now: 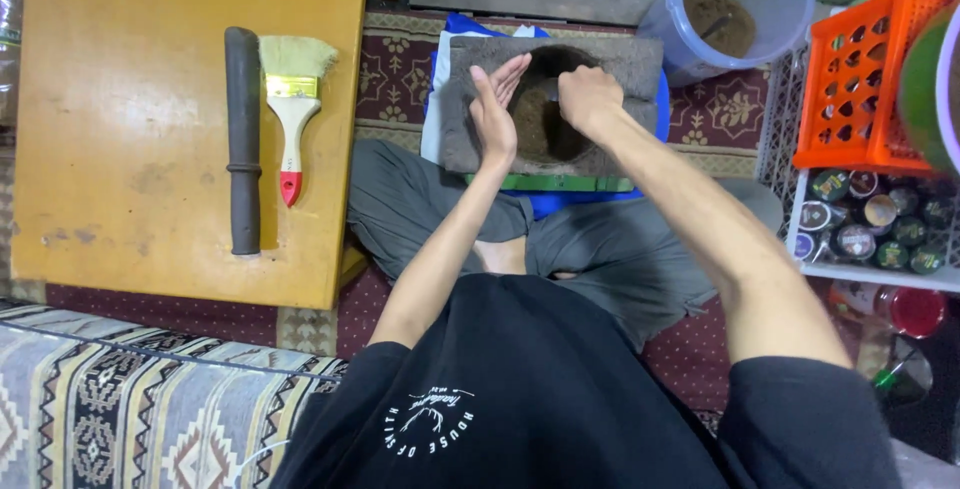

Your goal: Grinding and preparing brown powder ingredients in a stone mortar using a spoon and a grinding stone while sitting on the floor.

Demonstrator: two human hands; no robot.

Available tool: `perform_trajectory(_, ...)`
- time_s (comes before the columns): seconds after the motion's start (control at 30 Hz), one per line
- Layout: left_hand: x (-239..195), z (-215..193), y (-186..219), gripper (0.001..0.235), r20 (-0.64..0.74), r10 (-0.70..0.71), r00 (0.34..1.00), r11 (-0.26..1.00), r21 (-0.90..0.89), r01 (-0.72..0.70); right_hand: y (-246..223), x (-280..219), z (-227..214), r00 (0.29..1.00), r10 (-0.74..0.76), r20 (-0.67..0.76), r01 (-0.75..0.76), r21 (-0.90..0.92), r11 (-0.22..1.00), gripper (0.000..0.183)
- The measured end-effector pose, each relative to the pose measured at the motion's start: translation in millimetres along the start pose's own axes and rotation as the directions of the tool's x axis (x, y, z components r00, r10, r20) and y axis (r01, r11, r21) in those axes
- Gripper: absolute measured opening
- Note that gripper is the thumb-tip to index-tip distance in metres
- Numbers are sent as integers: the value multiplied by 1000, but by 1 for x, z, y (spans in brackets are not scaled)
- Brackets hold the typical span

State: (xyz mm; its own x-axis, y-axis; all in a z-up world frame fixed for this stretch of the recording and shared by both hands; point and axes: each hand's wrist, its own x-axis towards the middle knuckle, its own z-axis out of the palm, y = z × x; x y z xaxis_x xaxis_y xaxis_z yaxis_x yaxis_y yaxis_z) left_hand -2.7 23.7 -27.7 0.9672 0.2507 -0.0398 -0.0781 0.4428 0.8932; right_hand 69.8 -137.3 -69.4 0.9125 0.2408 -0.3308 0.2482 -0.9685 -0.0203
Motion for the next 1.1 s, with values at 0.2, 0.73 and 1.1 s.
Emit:
perform_trajectory(0.2,2,-2,-4,80,-13,-6,1000,1000,5,6,-29,-24,5,927,-313,-208,117,-633,765,11)
perform_trajectory(0.73,21,4,14,67,144,74,987,973,207,-104,-15,-24,21,787,-466,-403,-29,-780,625,15)
perform_trajectory(1.1,47,-4,-1,71,260,294,920,907,228,-354,-12,-8,-25,991,-126,35,130,-213,968,22)
